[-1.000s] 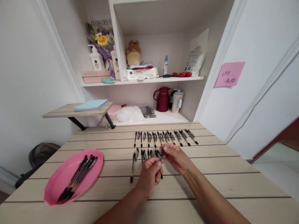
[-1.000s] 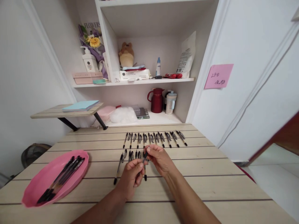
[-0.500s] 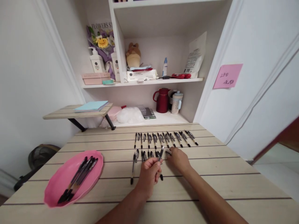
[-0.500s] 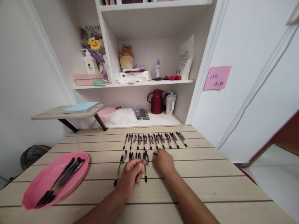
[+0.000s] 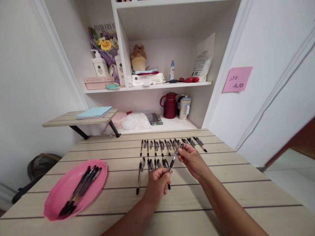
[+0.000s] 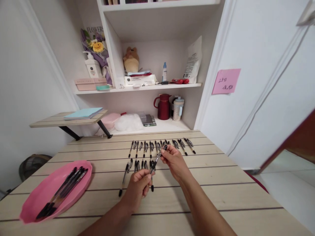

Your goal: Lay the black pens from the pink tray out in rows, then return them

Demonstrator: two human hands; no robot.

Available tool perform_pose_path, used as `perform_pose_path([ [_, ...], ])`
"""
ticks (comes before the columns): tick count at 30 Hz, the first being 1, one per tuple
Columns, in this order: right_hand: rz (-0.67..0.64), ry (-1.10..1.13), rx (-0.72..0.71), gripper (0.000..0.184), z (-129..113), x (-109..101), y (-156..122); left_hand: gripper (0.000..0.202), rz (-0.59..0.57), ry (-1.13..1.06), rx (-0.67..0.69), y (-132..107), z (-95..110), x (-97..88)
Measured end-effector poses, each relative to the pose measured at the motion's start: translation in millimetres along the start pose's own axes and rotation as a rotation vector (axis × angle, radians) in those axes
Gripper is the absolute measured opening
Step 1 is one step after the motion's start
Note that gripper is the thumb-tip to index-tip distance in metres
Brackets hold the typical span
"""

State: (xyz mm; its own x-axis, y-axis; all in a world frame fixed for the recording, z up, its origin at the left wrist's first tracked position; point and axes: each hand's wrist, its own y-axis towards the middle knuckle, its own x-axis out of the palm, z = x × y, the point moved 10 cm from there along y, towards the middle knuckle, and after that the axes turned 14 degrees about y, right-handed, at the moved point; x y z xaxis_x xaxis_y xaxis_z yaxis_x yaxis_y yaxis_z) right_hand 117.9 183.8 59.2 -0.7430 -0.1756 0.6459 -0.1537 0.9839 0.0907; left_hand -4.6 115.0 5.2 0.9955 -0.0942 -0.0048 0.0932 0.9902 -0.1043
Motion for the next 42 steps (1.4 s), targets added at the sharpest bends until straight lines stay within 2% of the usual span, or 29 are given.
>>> perform_pose_path([
  [8,-0.035,-0.101,0.094,0.031,20.9,2.0,-10.2,0.026,0.008,0.010,0.011,-1.0,2.5,1.4],
  [15,-0.073,-0.040,0.136,0.027,46.0,3.0,-22.1,0.021,-0.007,0.006,0.010,0.1,-2.7,4.8],
  [24,-0.086,-0.037,0.100,0.020,50.5,2.4,-25.3,0.020,-0.004,-0.020,-0.008,0.6,-10.3,4.7],
  [33,-0.091,-0.032,0.125,0.028,50.8,1.7,-26.3,0.016,0.012,0.159,0.022,1.3,-3.0,0.9],
  [34,-0.088,-0.014,0.114,0.032,47.6,-0.5,-24.7,0.016,0.029,0.215,0.066,1.6,4.6,-1.9],
  [36,-0.048,0.038,0.055,0.039,36.5,-10.2,-20.2,0.015,0.126,0.365,0.228,-1.9,33.1,-14.2],
  [39,0.089,0.048,-0.059,0.038,18.4,-35.9,-13.9,0.017,0.357,0.686,0.509,-24.5,93.4,-41.2],
  [42,0.210,-0.120,-0.118,0.033,10.7,-57.4,-10.9,0.025,0.604,1.135,0.617,-56.2,142.8,-77.8],
])
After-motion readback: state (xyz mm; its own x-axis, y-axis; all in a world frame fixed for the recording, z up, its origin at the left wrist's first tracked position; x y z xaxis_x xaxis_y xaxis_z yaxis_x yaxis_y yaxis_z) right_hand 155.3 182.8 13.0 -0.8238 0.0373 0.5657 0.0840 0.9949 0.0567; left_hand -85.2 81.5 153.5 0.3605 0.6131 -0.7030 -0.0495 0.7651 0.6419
